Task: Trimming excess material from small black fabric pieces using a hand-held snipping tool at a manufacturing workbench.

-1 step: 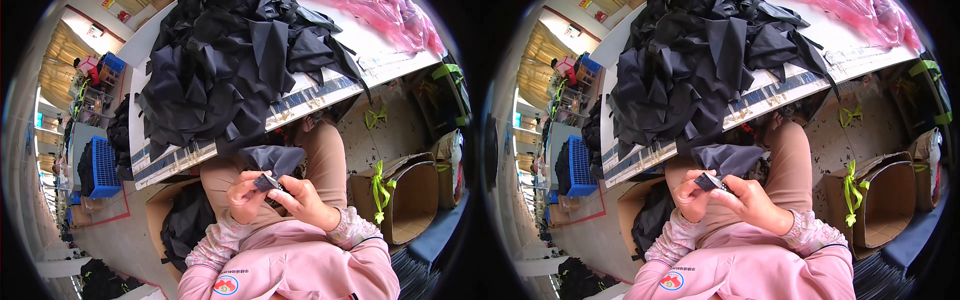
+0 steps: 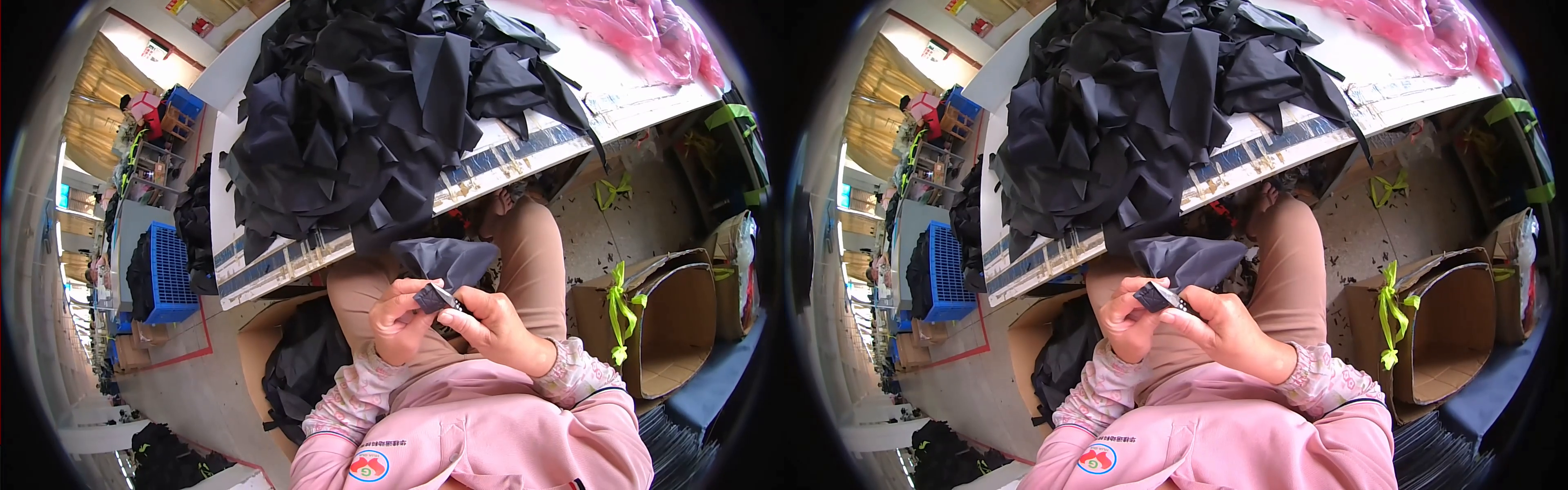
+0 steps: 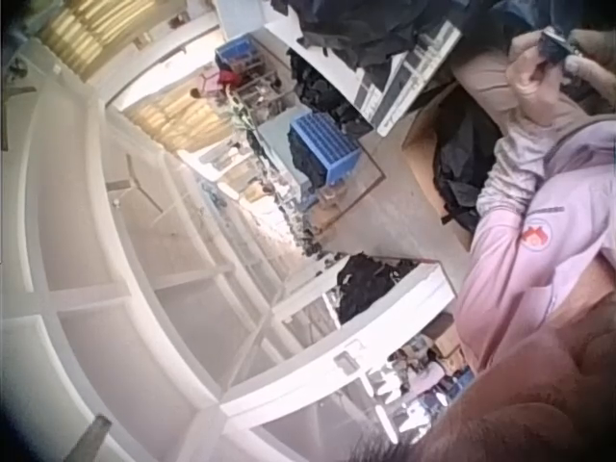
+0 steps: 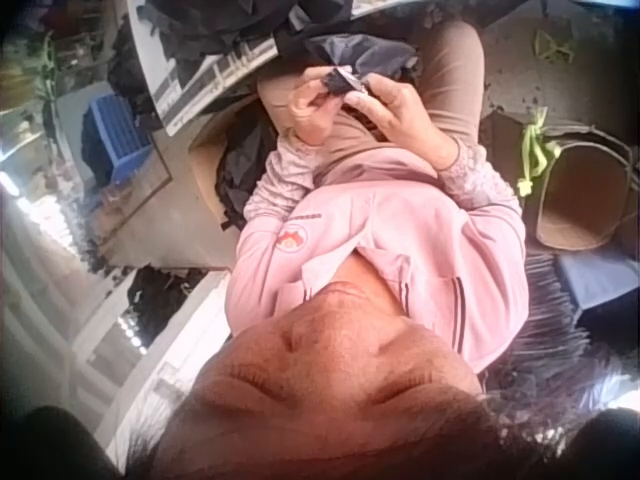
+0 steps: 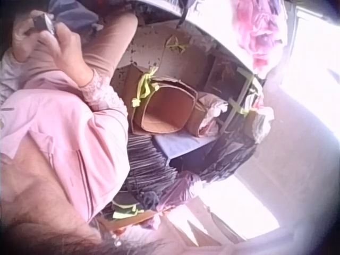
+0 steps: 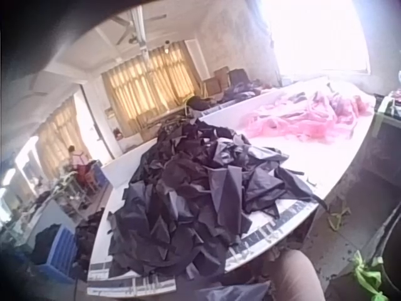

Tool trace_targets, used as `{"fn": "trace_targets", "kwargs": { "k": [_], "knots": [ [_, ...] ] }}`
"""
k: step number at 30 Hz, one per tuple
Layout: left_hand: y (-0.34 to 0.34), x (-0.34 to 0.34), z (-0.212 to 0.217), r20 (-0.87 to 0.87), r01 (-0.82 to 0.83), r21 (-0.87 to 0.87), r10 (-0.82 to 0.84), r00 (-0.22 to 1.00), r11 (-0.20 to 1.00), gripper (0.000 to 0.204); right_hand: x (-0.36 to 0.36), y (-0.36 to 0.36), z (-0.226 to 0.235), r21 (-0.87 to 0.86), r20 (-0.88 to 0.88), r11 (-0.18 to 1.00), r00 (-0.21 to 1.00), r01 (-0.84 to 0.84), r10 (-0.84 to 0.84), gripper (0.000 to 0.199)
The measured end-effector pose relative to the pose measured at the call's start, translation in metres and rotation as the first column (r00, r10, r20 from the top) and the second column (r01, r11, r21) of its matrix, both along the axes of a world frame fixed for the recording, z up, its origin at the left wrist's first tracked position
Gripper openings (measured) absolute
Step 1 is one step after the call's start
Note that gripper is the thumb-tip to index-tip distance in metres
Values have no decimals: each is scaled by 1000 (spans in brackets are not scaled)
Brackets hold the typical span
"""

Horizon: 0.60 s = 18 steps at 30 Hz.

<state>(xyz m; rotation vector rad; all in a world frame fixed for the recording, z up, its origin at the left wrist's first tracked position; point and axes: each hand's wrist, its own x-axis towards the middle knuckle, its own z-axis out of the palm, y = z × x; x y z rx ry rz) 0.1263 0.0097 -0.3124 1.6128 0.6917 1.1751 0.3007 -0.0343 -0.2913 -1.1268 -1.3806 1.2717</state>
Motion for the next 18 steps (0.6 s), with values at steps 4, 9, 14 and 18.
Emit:
{"fn": "trace_targets", "kwargs": {
  "k": [4, 9, 14, 18],
  "knots": [
    [6, -5, 3, 107, 110, -209, -89, 990, 972, 20, 8, 2, 8, -165, -180, 985, 984, -43, 13, 25],
    [14, -15, 4, 297, 280, -332, -182, 937, 901, 17, 28, 14, 7, -75, 0, 986, 989, -147, 148, 35],
    [15, -17, 6, 294, 332, -398, -224, 929, 855, 17, 36, 19, 17, -53, 177, 970, 954, -235, 241, 41],
    [15, -17, 7, 272, 347, -460, -242, 931, 817, 17, 38, 18, 20, 78, 299, 971, 934, -227, 195, 40]
  ]
}}
